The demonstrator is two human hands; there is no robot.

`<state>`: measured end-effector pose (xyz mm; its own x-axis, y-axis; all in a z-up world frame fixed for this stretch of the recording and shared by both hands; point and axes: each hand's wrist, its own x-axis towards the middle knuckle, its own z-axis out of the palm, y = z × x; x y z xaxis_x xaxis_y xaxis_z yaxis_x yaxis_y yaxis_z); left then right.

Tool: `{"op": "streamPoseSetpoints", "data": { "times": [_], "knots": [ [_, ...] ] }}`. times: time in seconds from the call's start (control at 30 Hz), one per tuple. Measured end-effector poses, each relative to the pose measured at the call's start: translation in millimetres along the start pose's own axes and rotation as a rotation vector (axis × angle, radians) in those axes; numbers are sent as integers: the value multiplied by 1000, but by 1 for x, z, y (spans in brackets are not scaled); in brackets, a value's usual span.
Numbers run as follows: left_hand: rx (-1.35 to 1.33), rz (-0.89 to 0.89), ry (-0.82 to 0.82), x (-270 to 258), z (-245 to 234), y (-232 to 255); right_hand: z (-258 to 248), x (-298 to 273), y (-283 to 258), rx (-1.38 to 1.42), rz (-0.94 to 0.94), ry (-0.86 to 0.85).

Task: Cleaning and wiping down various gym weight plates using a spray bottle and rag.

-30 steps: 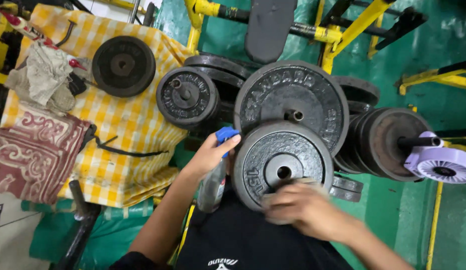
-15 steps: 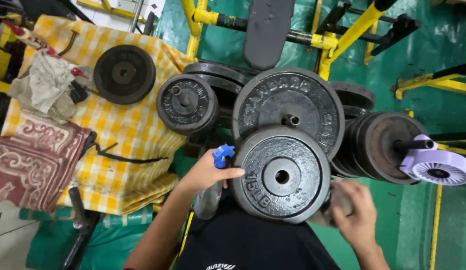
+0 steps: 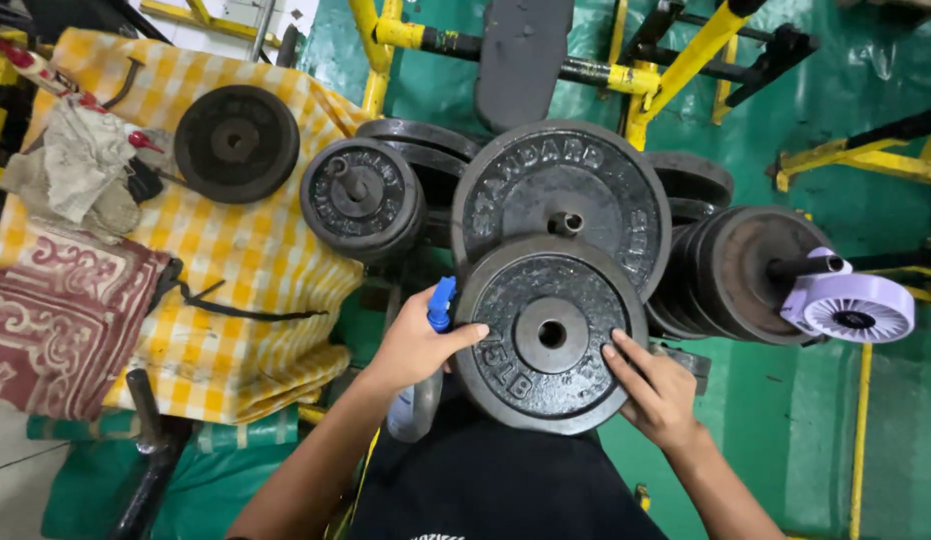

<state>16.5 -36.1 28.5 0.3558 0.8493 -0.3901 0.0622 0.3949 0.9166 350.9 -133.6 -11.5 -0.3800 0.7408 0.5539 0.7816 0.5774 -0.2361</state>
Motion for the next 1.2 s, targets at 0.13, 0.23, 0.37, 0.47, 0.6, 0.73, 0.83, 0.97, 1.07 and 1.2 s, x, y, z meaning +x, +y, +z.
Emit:
{"op": "streamPoseSetpoints", "data": {
  "times": [0.13, 0.23, 0.37, 0.47, 0.6, 0.73, 0.83, 0.97, 1.07, 1.2],
  "knots": [
    [6, 17, 20, -10, 1, 4, -15, 8, -9, 37, -30, -23],
    [-2, 14, 18, -21, 2, 15, -37, 18, -22, 23, -5, -64],
    [-6, -116, -17, -31, -4, 34, -67, 43, -37, 53, -94, -73],
    [30, -194, -70, -29, -14, 46, -78, 61, -39, 76, -129, -34],
    [83, -258, -156, -24, -24, 44, -88, 85, -37, 108, -125, -15],
    [66, -278, -163, -18, -31, 44, -91, 102, -27, 95, -90, -9],
    [21, -271, -182, -16, -34, 44, -97, 121, -23, 151, -59, -46],
    [8, -148, -121, -14, -41, 38, -100, 136, -9, 205, 55, -72],
    [-5, 73, -129, -17, -39, 52, -98, 139, 3, 250, 149, -83],
    [177, 338, -165, -8, -28, 70, -95, 143, 9, 303, 327, -93]
  ]
}}
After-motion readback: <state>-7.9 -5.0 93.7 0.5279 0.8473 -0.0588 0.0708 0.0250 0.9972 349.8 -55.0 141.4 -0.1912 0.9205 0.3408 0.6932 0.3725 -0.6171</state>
